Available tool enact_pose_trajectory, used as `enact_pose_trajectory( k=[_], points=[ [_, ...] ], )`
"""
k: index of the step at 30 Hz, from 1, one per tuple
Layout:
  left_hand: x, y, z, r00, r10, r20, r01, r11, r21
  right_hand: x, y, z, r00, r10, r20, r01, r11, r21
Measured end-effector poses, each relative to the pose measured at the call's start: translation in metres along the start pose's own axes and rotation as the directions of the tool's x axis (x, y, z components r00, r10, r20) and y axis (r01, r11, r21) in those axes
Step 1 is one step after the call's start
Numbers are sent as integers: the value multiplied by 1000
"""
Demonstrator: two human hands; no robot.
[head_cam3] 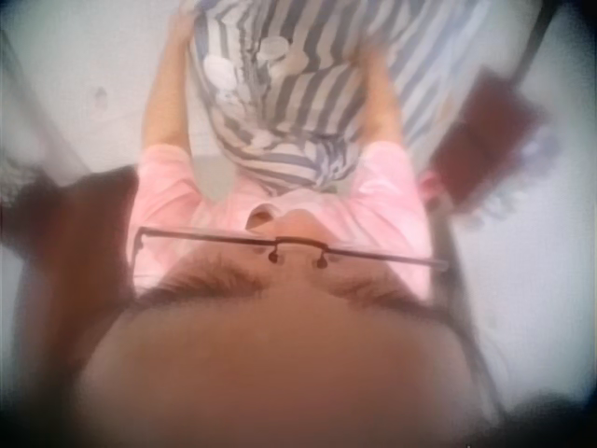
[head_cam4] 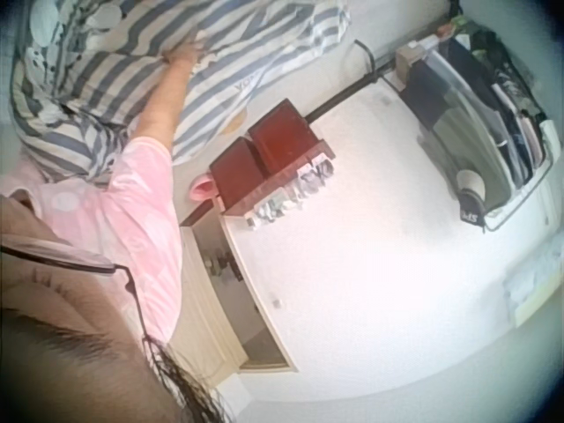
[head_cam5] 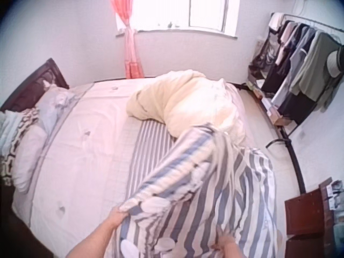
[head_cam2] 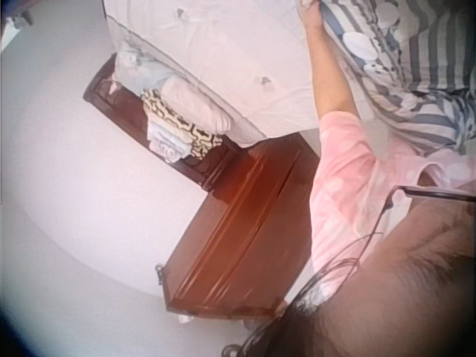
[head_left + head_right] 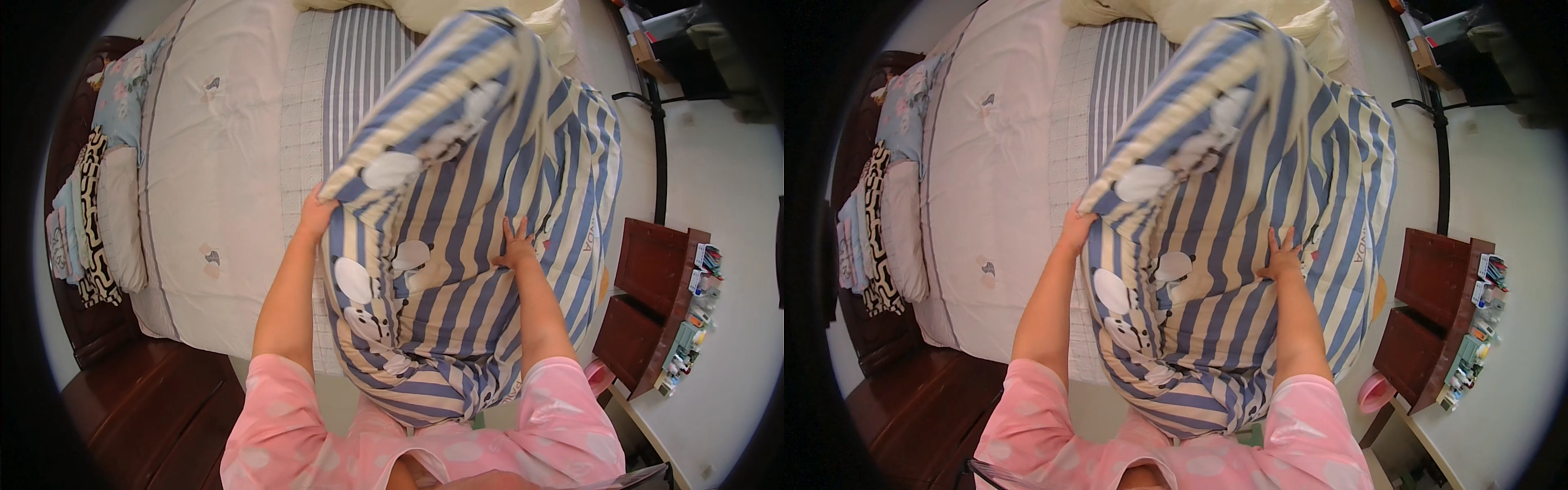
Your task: The person folds a large striped fabric item on a bed by aligning the edges and folding it into a rectangle, then places it on a stack of other folded linens.
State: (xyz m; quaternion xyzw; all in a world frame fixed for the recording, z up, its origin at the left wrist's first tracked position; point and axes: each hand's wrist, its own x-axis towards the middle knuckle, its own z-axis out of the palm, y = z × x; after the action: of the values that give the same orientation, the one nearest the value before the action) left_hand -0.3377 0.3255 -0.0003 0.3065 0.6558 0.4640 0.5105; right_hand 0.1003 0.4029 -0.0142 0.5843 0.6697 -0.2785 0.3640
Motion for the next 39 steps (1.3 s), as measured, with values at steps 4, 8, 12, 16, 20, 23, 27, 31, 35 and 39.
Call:
enact_pose_trajectory(
  k=[4,8,12,16,20,23,27,31,35,39],
  points=[
    [5,-12,-28,961,-150,-232,181,977,116,4,2,8,998,-9,-69,7,1000,-22],
    [-15,17,18,836,419,-355,46,592,805,3,-2,9,991,29,-134,-31,999,-16],
    [-98,54,91,876,481,10,-161,275,948,-2,-5,6,992,76,-103,-75,997,13],
    [-185,29,123,928,174,330,-373,407,834,1,-7,8,989,97,-108,-93,995,36],
    [-185,-18,62,975,6,220,-216,228,949,-2,-6,13,977,107,-183,-92,992,92],
    [-174,-32,13,979,89,181,-196,209,958,-4,-6,18,960,135,-247,-95,982,165],
    [-164,-51,-22,973,140,183,-207,178,962,-21,-24,36,928,200,-313,-119,959,259],
    [-159,-58,-31,962,152,225,-250,172,953,-70,-79,77,740,-23,-673,140,983,121],
    [-161,-55,-24,966,139,216,-236,147,961,-145,-145,134,808,-316,-498,403,912,76],
    [-162,-47,-10,970,134,202,-219,124,968,-193,-162,187,843,-399,-361,463,880,106]
  ],
)
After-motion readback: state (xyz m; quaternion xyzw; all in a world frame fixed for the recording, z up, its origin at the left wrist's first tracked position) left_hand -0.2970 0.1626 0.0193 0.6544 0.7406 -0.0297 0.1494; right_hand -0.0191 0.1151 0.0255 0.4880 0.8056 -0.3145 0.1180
